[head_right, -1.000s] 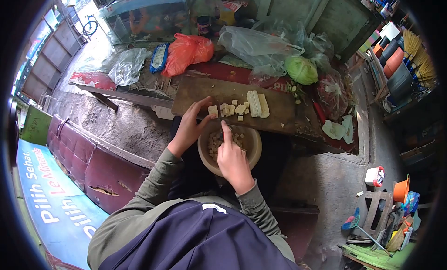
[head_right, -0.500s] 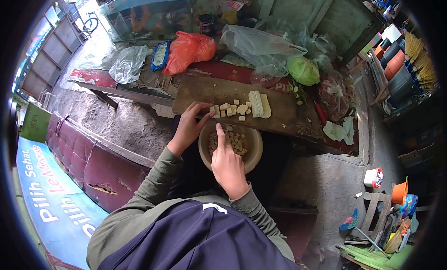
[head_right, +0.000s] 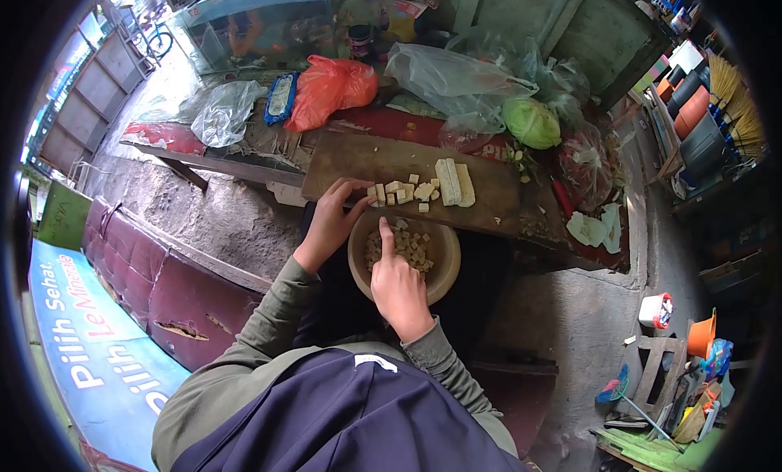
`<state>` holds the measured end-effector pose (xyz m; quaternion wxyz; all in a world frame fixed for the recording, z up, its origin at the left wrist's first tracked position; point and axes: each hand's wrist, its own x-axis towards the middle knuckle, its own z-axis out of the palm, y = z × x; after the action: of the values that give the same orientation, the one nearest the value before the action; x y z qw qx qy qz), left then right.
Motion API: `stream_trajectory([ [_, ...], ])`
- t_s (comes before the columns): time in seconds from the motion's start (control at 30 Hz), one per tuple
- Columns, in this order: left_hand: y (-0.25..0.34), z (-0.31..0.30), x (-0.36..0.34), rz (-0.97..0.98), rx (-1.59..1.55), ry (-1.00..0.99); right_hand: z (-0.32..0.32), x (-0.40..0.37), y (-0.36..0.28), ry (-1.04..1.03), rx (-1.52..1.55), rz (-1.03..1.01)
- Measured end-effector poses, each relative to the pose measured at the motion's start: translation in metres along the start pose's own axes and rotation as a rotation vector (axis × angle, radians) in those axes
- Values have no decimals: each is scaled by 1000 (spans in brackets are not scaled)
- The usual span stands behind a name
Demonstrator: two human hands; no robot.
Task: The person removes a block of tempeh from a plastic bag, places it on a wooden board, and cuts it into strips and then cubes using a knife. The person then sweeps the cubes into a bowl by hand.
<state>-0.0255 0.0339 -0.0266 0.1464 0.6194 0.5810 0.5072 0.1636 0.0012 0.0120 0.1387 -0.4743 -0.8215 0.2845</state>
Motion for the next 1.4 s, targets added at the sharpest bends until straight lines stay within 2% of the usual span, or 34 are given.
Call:
stream_trajectory([
  [0.07, 0, 0, 0, -14, -13, -5, 1, 1, -1, -9, 83, 30],
  [0.3, 1, 1, -1, 18, 32, 18, 12, 5, 9, -20, 91, 37],
  [0.4, 3, 2, -1, 12, 28, 25, 7, 8, 22, -18, 173, 2],
  [0.47, 3, 3, 0, 5, 22, 29, -7, 7, 25, -110, 354, 83],
  [0.67, 5, 11, 9, 8, 46, 10, -38, -15, 31, 51, 460, 54],
  [0.73, 7, 17, 16, -28, 51, -28, -55, -23, 28, 24, 500, 172],
  [0.77, 6, 21, 20, -23, 49, -31, -46, -25, 45, 110, 418, 86],
  [0.8, 3, 26, 24, 14, 72, -25, -49, -29, 48, 115, 417, 87],
  [0.9, 1, 38, 38, 44, 41, -76, -60, -42, 49, 54, 576, 270],
  [0.97, 3, 44, 44, 34, -11, -135, -53, -50, 59, 93, 594, 267],
  [1.03, 15, 46, 51, 55, -68, -281, -44, -56, 71, 132, 613, 265],
  [1.07, 19, 47, 53, 57, -68, -284, -39, -60, 77, 162, 630, 270],
  [1.13, 25, 50, 57, 232, 111, -306, -29, -65, 85, 199, 648, 276],
  [1.2, 21, 53, 59, 222, 91, -350, -20, -68, 91, 307, 693, 262],
  [1.4, 22, 44, 34, 220, 30, -377, -2, -68, 106, 382, 680, 237],
])
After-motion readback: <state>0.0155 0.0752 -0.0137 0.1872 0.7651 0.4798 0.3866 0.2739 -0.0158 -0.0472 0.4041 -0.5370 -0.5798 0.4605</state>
